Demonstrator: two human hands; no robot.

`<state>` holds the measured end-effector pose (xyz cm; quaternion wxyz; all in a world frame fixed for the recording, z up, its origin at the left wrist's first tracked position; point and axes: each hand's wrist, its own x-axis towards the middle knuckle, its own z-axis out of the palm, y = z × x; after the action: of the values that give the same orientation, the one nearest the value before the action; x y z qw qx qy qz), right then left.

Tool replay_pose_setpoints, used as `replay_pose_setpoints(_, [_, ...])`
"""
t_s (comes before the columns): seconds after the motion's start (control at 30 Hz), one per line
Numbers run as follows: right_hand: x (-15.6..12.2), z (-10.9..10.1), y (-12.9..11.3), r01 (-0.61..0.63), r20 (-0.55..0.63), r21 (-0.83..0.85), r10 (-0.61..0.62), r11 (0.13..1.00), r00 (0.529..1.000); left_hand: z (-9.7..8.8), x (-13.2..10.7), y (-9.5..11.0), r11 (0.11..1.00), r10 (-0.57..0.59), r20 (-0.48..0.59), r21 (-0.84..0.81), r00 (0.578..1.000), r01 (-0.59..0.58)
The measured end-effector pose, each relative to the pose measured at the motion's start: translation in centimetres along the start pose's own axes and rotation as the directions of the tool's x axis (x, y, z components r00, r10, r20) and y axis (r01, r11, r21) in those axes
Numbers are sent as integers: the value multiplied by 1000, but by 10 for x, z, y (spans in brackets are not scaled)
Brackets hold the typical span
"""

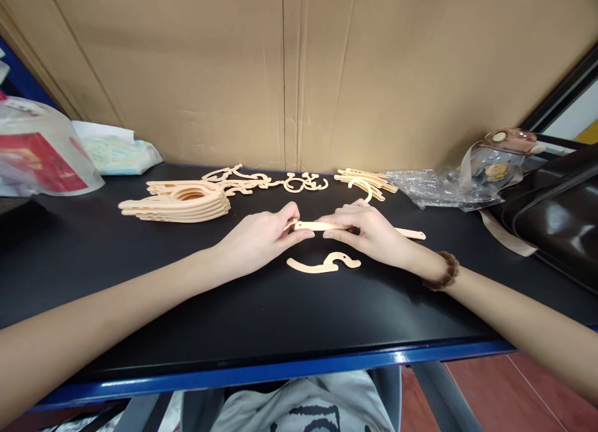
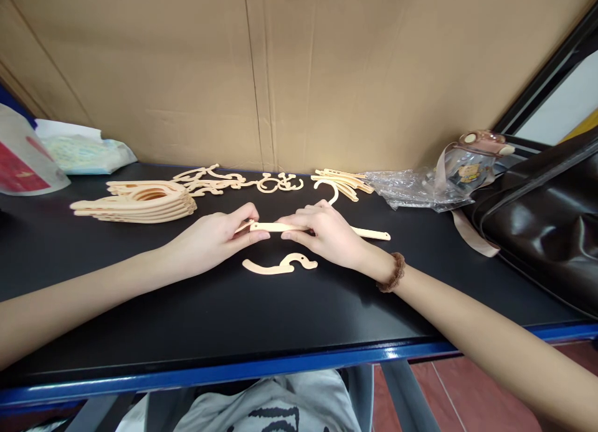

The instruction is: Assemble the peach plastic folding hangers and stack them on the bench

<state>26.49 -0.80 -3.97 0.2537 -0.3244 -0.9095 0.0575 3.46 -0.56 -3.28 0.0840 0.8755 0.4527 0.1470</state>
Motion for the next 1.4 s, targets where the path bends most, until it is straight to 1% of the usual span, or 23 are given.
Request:
replay_pose_setpoints(0.1, [0,1,-1,2,9,13,-3,1000,1000,0,-1,-1,1000,22,13,19,1000,-23])
replay_pose_setpoints(0.2, [0,1,-2,-3,15,14,2,1000,1000,0,-1,-2,999,40,-1,17,999,-40])
replay_pose_setpoints(0.4, [0,0,-1,-15,27,-9,15,1000,1000,1,1,-3,999,38,19,-15,999,-38])
replay_pose_setpoints(0.6, [-1,2,-1,-24,38,-22,25,999,999,2,0,-4,995,90,43,-51,995,-88])
replay_pose_setpoints(0.87, [-2,1,-2,-20,40,9,20,1000,999,4,-2,-2,988,123,64,85,990,-128])
replay_pose_setpoints(1.07, [-4,4,-1,-15,30,23,14,1000,999,3,-3,2,986,108,92,121,990,-119])
replay_pose_setpoints(1.27, [-4,6,-2,-8,34,55,6,998,999,3,-5,3,971,133,113,186,985,-152])
replay_pose_setpoints(1.4, [-4,4,-5,-24,54,70,20,997,998,1,-6,6,976,122,114,169,986,-141])
